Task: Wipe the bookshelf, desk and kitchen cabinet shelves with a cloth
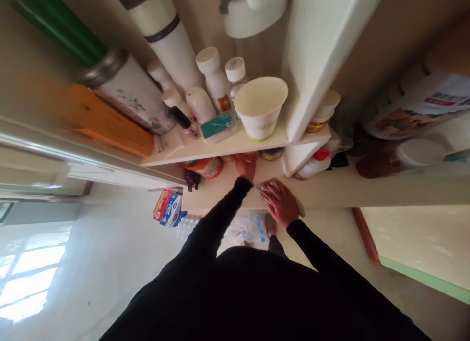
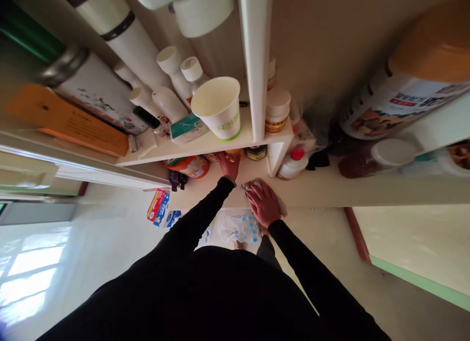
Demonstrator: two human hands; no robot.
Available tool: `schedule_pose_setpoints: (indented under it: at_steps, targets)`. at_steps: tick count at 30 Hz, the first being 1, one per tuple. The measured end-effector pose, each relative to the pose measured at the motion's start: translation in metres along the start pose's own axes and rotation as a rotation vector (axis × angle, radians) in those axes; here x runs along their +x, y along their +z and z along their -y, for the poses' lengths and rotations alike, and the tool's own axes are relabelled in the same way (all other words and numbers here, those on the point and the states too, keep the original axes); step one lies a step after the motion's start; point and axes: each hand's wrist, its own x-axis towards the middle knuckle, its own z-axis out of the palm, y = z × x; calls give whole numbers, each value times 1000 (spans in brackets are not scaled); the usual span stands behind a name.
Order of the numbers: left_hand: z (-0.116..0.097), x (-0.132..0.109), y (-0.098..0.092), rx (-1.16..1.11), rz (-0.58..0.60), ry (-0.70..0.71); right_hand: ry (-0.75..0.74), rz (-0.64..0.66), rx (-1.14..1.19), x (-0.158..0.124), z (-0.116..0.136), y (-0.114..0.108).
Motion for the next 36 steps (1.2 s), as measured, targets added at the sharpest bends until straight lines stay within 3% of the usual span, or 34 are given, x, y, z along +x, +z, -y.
schedule_pose_setpoints:
  at_steps: [6,9,12,16,18,21,24,27,30,32,34,36]
  targets:
    - [-7,3,10,-17,-32,-89,-10,58,7,13,9,4]
    - [-3,0,7,-79,11,-86,-54,107,20,42,10,10]
    - [5,-15,-9,-116,45,-83,-82,157,34,77,-1,15]
    - [25,-60,-64,-69,128,16,-26,175,24,88,-27,14]
    - [39,-88,-105,30,178,87,21,142,8,71,-34,12]
    - [62,-128,-171,244,156,129,106,65,-35,37,-28,12]
    - [84,-152,-226,376,92,49,198,16,-80,21,5,22]
    - [99,-150,-257,345,21,-30,126,87,-38,35,69,43]
    - [105,-121,-265,185,-20,-104,-64,213,61,63,147,72]
    - [106,-94,-264,83,-31,-161,-150,255,107,79,186,87]
    - [104,-66,-262,47,-42,-219,-194,272,122,88,198,95]
    - [103,-44,-260,42,-52,-259,-185,269,93,88,181,94]
